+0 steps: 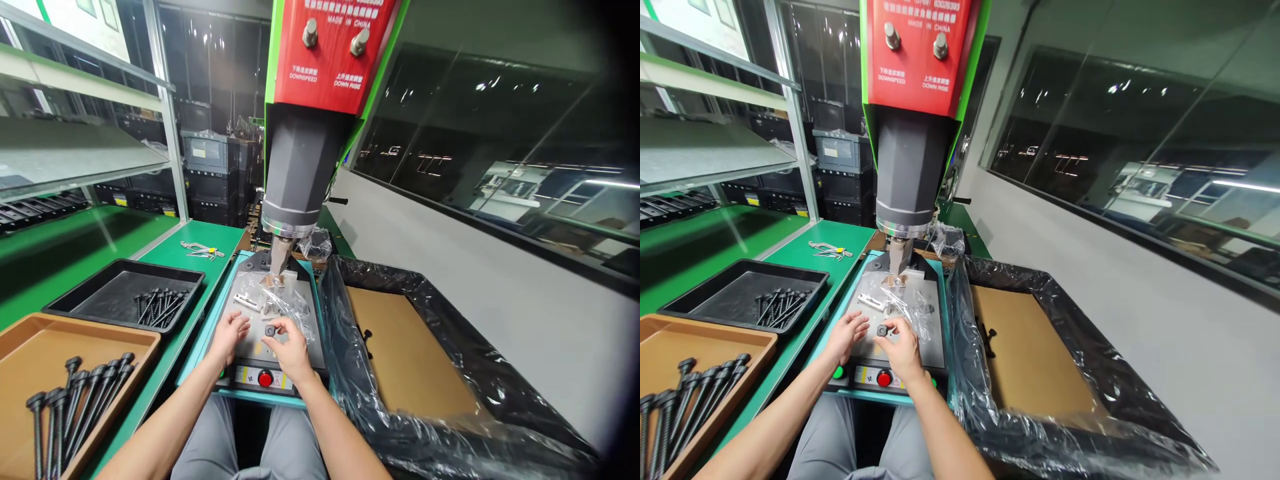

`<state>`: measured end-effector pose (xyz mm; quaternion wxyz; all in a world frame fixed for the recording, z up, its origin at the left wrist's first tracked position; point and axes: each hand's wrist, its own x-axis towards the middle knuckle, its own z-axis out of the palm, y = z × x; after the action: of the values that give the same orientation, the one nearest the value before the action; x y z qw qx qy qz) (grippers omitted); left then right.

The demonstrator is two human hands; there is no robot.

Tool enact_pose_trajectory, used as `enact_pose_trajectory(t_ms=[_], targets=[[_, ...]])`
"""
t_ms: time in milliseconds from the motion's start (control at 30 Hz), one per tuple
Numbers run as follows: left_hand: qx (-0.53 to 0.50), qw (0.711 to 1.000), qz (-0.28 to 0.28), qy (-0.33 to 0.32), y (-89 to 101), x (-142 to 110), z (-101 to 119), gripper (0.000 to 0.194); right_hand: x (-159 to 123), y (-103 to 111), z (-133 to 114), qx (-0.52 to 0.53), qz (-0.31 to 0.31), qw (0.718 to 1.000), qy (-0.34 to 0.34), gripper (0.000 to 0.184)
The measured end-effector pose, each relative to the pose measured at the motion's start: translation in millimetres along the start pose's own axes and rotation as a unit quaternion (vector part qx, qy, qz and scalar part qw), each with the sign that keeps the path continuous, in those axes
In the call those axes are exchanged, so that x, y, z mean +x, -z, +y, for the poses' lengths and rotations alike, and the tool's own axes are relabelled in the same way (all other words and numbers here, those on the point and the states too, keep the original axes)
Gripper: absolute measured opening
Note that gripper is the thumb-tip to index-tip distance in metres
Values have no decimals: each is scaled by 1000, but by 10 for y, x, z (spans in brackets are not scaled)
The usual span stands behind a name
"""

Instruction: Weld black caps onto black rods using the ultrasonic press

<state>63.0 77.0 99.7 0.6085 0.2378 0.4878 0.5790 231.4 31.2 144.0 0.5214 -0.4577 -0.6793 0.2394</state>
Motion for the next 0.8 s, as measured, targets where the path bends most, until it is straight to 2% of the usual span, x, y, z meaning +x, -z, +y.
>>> enact_pose_trajectory(t_ms=[67, 200, 300, 400, 533, 633, 733, 800], targets=[[40, 997, -43, -51, 62, -174, -50, 36, -5, -16, -7, 5, 0, 1000, 4, 17], [134, 966, -173, -137, 88, -509, -9, 38, -32, -102, -10, 43, -14, 999, -7, 18], [152, 958, -194, -148, 94, -675, 95, 30, -40, -219, -16, 155, -19, 986, -52, 22], [197, 947, -196, -162, 162, -758, 166, 19, -3, -353, -46, 282, 4, 952, -119, 28], [204, 951, -216, -83, 312, -784, 174, 8, 92, -479, -109, 387, -9, 898, -207, 35], [174, 967, -181, -34, 455, -710, 238, 16, 116, -458, -123, 379, -39, 895, -231, 47], [146, 984, -91, -49, 702, -520, 456, 24, 40, -303, -84, 331, -57, 909, -246, 53], [170, 983, -24, -71, 943, -353, 671, 22, -56, -141, -29, 311, -74, 915, -246, 50]])
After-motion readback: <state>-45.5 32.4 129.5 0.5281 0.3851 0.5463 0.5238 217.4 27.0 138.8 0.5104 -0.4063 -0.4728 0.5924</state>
